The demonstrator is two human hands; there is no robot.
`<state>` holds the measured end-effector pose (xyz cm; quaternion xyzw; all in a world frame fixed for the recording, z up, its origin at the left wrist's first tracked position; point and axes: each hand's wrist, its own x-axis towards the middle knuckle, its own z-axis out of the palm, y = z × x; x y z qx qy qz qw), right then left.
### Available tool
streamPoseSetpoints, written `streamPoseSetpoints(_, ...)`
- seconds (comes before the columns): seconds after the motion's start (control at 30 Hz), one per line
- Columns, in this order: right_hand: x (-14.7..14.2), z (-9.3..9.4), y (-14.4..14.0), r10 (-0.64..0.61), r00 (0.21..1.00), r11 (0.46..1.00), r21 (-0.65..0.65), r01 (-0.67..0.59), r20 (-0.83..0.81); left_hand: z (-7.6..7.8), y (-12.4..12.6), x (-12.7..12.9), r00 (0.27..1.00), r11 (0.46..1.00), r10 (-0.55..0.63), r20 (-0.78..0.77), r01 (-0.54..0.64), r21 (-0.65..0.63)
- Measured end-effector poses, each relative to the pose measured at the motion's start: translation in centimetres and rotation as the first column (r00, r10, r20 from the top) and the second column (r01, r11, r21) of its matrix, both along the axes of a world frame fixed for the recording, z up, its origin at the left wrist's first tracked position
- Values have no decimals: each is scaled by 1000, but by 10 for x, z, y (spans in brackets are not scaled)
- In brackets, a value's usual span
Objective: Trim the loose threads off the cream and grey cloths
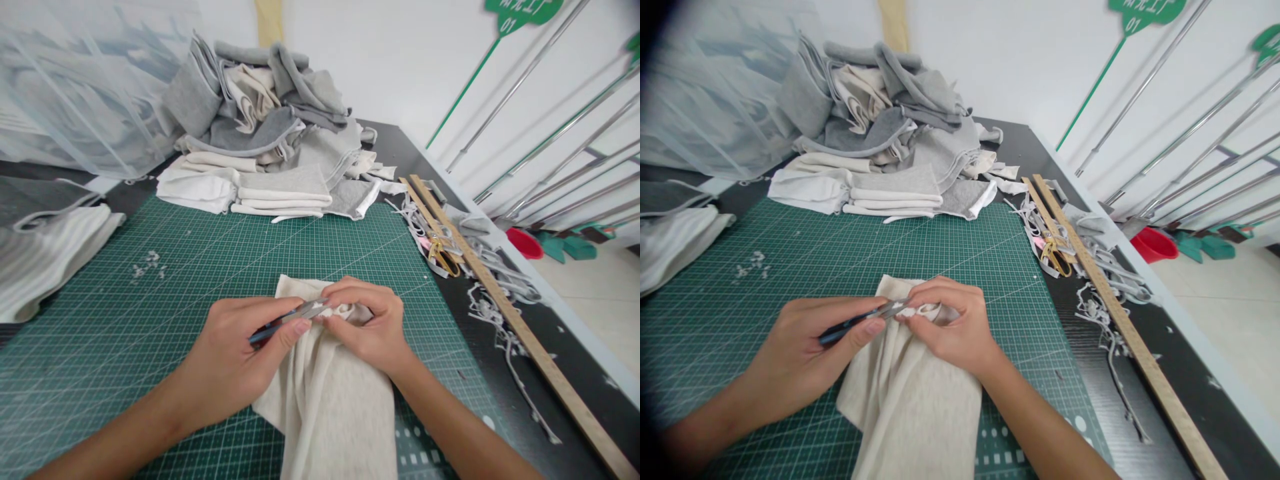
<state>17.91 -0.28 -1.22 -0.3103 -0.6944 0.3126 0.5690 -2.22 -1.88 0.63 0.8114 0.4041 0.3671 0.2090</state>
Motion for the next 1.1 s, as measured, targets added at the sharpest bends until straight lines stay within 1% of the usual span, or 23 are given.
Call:
streamPoseSetpoints(0.3,-1,0,0,-12,1000,1000,-11,12,-5,1,2,0,1000,1000,20,-3,-20,7)
streamPoseSetpoints(0.63,0,-3,1,-21,1000,999,-33,21,1,0,6,-2,1000,1000,-1,2,1,2)
streamPoseSetpoints(0.77,0,-4,1,-6,1000,1000,-29,6,-10,2,7,-2,1000,1000,-9,24,10,-30)
streamPoseSetpoints(0.97,0,-4,0,2,1000,1000,-24,-2,6,6,9,-4,1000,988,-20,7,21,-152)
streamPoseSetpoints(1.03,0,-4,0,1,1000,1000,-24,-1,7,6,9,-4,1000,987,-23,5,23,-157)
streamPoseSetpoints(1.1,0,-5,0,1,1000,1000,-24,-1,5,5,9,-4,1000,991,-17,-2,17,-131)
